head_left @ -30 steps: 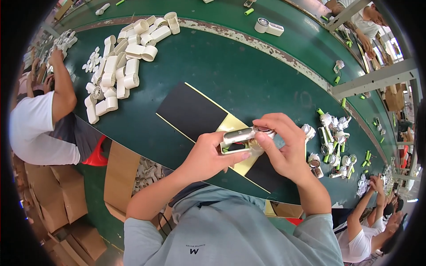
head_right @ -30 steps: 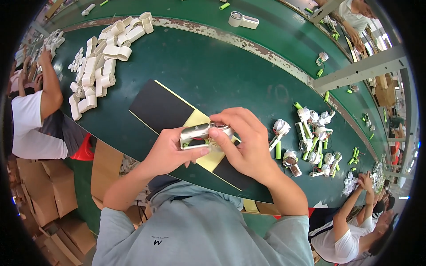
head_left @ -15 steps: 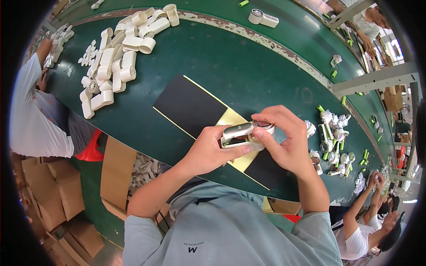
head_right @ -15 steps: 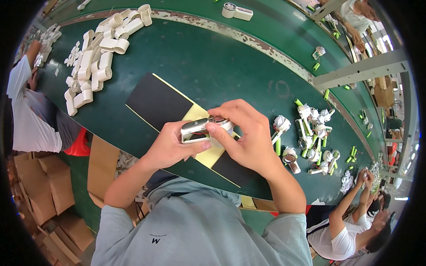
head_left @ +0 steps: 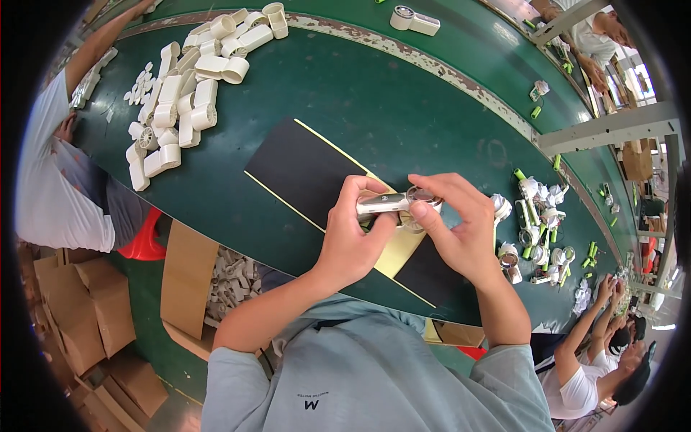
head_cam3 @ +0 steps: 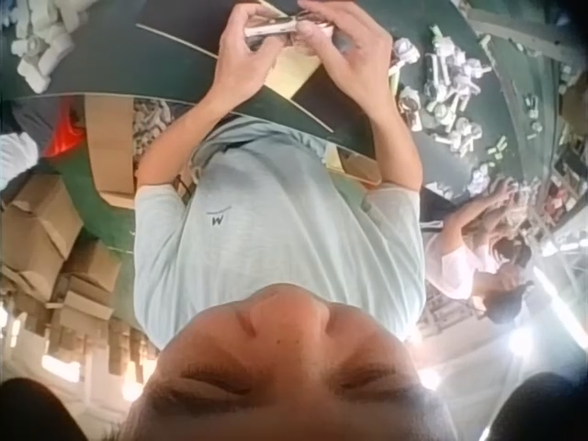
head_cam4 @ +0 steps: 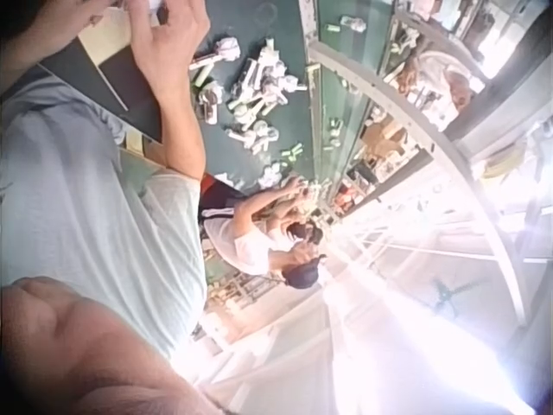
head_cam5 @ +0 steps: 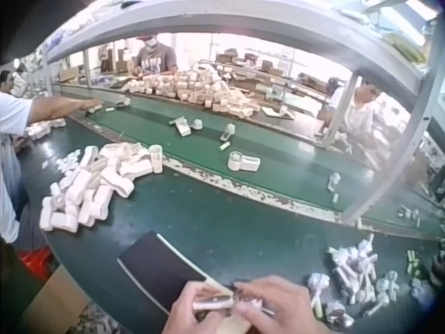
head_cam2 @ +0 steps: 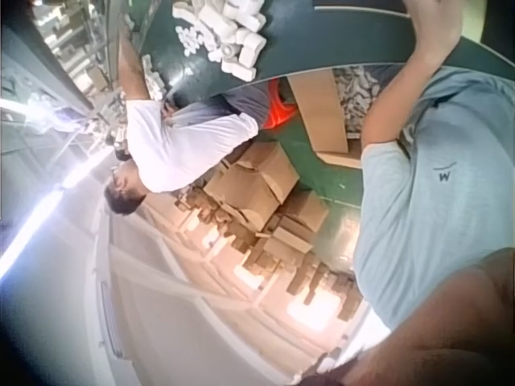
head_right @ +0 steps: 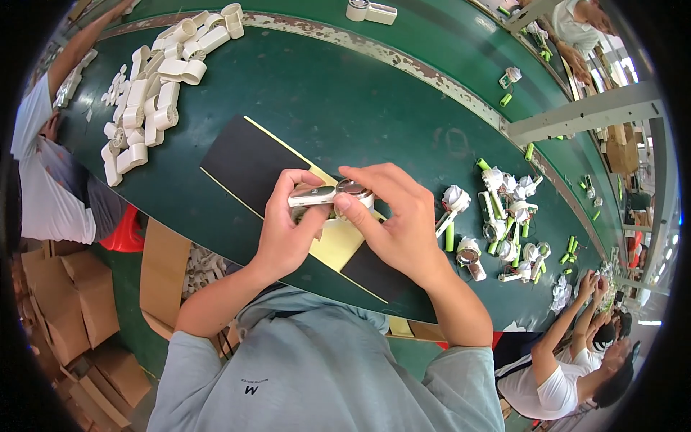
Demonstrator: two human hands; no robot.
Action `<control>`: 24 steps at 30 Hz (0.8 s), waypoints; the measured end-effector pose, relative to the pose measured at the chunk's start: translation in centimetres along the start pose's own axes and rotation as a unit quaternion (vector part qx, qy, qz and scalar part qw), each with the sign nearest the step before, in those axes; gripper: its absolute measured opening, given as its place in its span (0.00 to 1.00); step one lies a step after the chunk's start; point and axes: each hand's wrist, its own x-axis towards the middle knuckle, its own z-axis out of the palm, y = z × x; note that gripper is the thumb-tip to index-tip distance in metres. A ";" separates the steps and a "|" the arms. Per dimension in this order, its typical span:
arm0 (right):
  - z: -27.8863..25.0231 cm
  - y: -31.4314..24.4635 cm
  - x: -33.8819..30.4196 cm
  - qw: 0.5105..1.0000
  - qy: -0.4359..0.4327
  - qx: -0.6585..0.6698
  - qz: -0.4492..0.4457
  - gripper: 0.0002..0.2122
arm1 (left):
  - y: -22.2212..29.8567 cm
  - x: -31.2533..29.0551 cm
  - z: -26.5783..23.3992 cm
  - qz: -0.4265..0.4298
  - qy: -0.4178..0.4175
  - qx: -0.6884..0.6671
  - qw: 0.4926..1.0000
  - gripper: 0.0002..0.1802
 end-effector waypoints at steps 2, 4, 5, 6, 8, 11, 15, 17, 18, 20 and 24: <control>-0.2 0.2 -0.1 1.000 -0.007 0.007 0.014 0.14 | 0.2 -0.1 -0.6 -0.094 -0.036 -0.073 0.992 0.17; -0.2 0.5 -0.3 0.999 -0.014 0.015 0.028 0.13 | 0.2 -0.2 -0.9 -0.112 -0.065 -0.103 0.986 0.15; -0.1 0.7 -0.4 0.999 -0.016 0.026 0.021 0.13 | 0.3 -0.3 -1.1 -0.129 -0.093 -0.134 0.978 0.13; -0.1 0.9 -0.6 0.999 -0.019 0.038 0.015 0.12 | 0.3 -0.3 -1.4 -0.130 -0.093 -0.134 0.978 0.13; -0.3 1.3 -0.6 0.999 -0.026 0.042 0.006 0.12 | 0.3 -0.3 -2.0 -0.157 -0.152 -0.195 0.956 0.18; -0.3 1.7 -1.0 0.998 -0.027 0.053 -0.006 0.12 | 0.8 -0.1 -2.0 -0.135 -0.186 -0.208 0.951 0.25; 0.1 2.3 -1.6 0.998 0.003 0.064 -0.005 0.11 | 1.5 0.5 -2.0 -0.172 -0.188 -0.232 0.939 0.28; 0.3 2.3 -1.7 0.998 0.015 0.064 -0.023 0.11 | 1.4 0.6 -2.0 -0.176 -0.196 -0.237 0.935 0.28; 0.3 2.3 -1.7 0.997 0.027 0.064 -0.042 0.11 | 1.5 0.6 -1.9 -0.175 -0.192 -0.241 0.935 0.26; 0.5 2.4 -1.5 0.996 0.025 0.065 -0.055 0.11 | 1.3 0.7 -2.0 -0.178 -0.185 -0.246 0.935 0.25; 0.6 2.6 -1.3 0.995 0.019 0.068 -0.074 0.10 | 0.8 0.9 -2.0 -0.190 -0.205 -0.245 0.928 0.19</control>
